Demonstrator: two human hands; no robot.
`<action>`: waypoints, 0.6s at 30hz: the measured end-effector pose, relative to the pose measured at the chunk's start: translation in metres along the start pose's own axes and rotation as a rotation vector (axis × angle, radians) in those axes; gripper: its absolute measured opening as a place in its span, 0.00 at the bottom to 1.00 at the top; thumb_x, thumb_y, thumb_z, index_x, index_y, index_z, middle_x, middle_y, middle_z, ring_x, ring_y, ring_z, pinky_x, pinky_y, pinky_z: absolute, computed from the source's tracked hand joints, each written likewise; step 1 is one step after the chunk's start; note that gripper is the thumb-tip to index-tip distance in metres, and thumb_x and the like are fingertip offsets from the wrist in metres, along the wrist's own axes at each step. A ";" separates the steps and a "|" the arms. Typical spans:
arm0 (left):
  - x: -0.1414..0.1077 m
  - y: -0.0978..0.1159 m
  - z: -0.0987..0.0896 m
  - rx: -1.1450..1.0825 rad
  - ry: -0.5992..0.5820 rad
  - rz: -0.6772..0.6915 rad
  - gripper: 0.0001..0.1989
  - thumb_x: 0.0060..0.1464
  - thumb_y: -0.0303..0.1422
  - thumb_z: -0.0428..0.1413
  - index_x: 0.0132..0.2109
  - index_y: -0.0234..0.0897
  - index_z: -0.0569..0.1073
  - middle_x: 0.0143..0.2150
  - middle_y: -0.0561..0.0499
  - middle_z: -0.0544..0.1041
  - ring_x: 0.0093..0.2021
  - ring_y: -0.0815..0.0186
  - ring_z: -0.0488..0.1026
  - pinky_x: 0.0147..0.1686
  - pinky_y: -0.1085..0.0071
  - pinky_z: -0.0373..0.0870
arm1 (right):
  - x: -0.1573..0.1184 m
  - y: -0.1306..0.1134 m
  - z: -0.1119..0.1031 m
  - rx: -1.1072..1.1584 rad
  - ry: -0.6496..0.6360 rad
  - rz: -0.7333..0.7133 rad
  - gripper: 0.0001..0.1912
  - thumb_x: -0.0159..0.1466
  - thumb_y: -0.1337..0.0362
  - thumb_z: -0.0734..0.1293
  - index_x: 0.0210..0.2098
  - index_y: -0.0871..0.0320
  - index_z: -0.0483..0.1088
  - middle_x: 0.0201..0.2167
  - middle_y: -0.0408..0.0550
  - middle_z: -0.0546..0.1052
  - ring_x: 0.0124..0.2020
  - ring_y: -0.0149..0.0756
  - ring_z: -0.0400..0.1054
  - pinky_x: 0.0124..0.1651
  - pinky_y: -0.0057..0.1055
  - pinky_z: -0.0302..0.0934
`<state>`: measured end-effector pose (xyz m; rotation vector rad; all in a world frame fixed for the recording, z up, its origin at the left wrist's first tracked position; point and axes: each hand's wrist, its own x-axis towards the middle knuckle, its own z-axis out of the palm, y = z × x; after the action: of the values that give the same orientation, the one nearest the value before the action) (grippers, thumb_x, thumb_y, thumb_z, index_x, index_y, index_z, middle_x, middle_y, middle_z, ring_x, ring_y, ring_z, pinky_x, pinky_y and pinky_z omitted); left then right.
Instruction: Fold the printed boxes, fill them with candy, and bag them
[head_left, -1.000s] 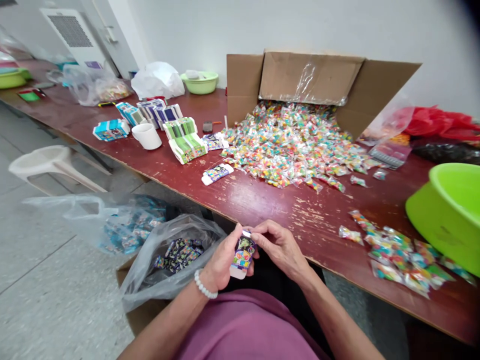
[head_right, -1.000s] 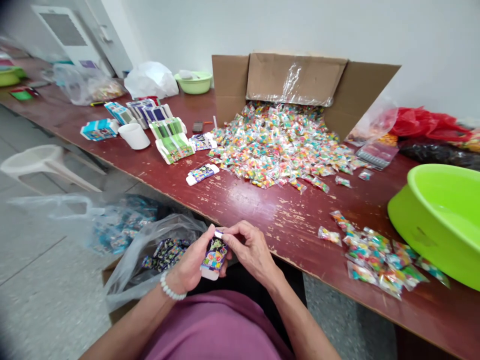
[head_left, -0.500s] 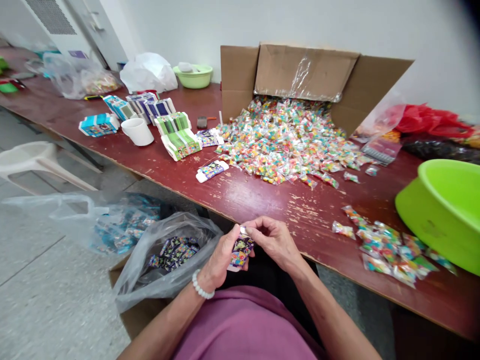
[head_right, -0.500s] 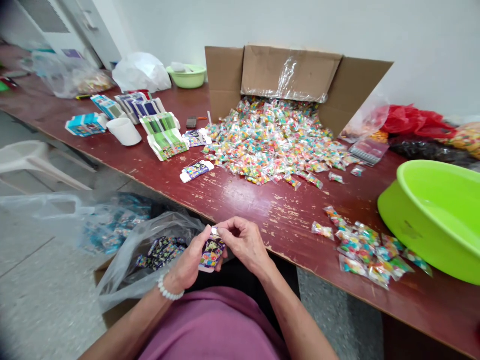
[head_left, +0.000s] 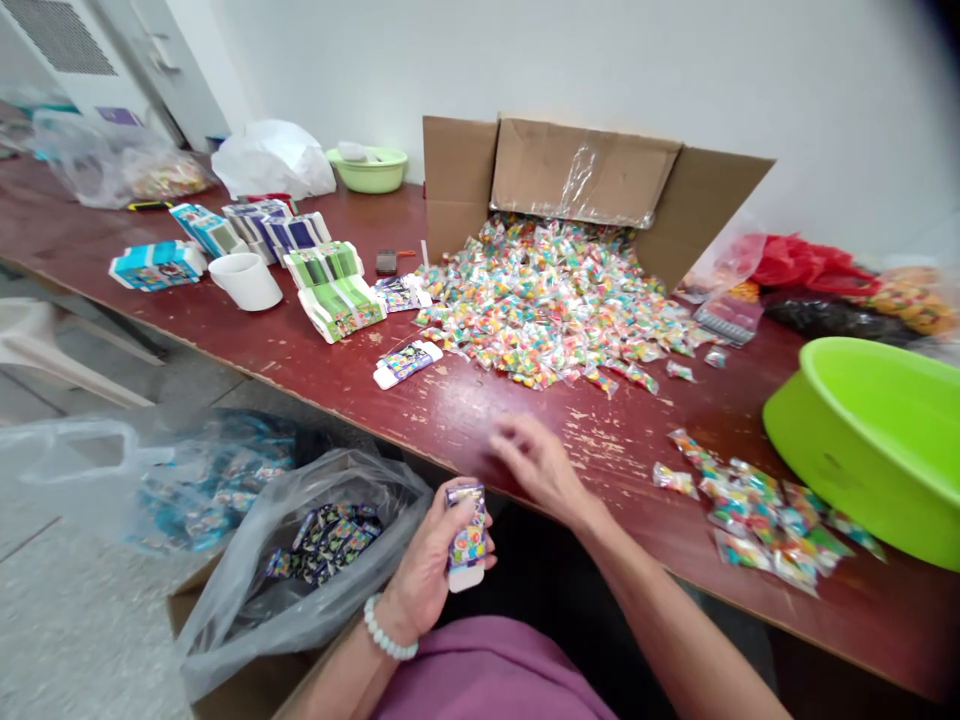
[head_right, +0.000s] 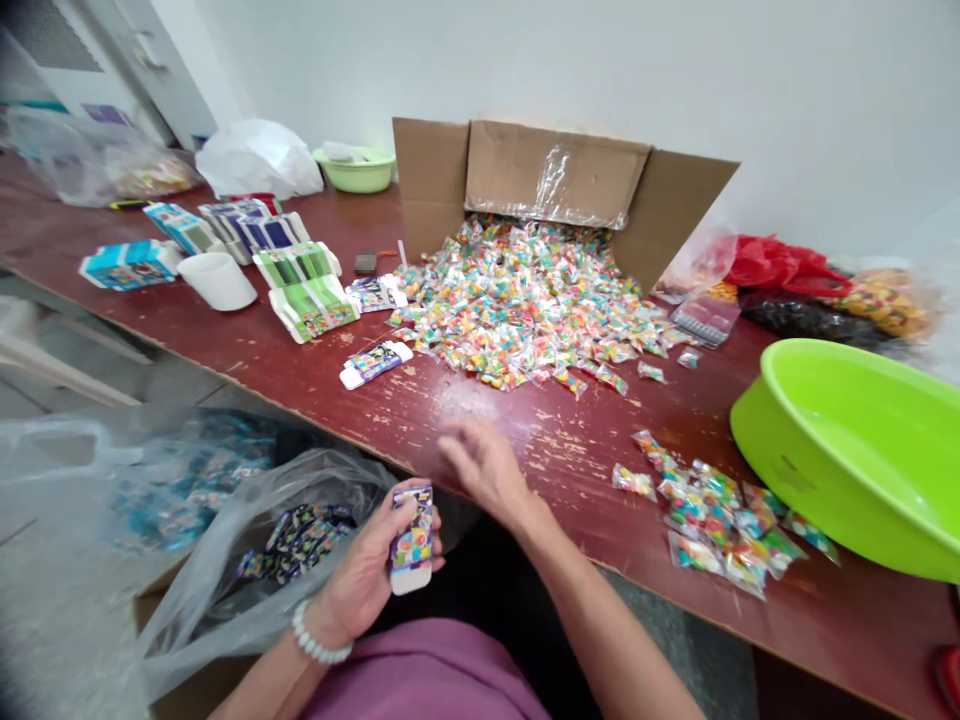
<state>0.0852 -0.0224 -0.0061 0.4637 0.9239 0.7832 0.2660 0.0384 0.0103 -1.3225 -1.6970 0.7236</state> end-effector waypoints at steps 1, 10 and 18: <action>-0.001 -0.003 -0.002 -0.020 -0.002 -0.022 0.21 0.53 0.44 0.63 0.50 0.42 0.69 0.36 0.52 0.78 0.31 0.67 0.76 0.33 0.70 0.74 | 0.020 0.013 -0.006 -0.143 0.097 0.013 0.14 0.67 0.58 0.63 0.50 0.52 0.73 0.49 0.52 0.76 0.50 0.45 0.70 0.56 0.42 0.62; -0.008 -0.001 -0.064 0.257 -0.037 -0.078 0.17 0.45 0.35 0.67 0.40 0.36 0.72 0.34 0.51 0.75 0.34 0.66 0.71 0.37 0.71 0.67 | 0.115 0.084 -0.026 -0.473 0.210 0.160 0.16 0.60 0.68 0.65 0.48 0.63 0.72 0.53 0.64 0.74 0.56 0.55 0.63 0.60 0.49 0.50; 0.003 0.034 -0.120 0.878 -0.403 -0.329 0.20 0.35 0.35 0.69 0.40 0.36 0.78 0.32 0.55 0.76 0.32 0.67 0.69 0.32 0.74 0.62 | 0.089 0.083 -0.048 -0.090 0.329 0.282 0.12 0.59 0.55 0.66 0.28 0.58 0.71 0.29 0.50 0.74 0.37 0.42 0.67 0.44 0.39 0.61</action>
<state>-0.0283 0.0053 -0.0504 1.1517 0.8951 -0.0647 0.3397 0.1441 -0.0127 -1.6652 -1.3089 0.5538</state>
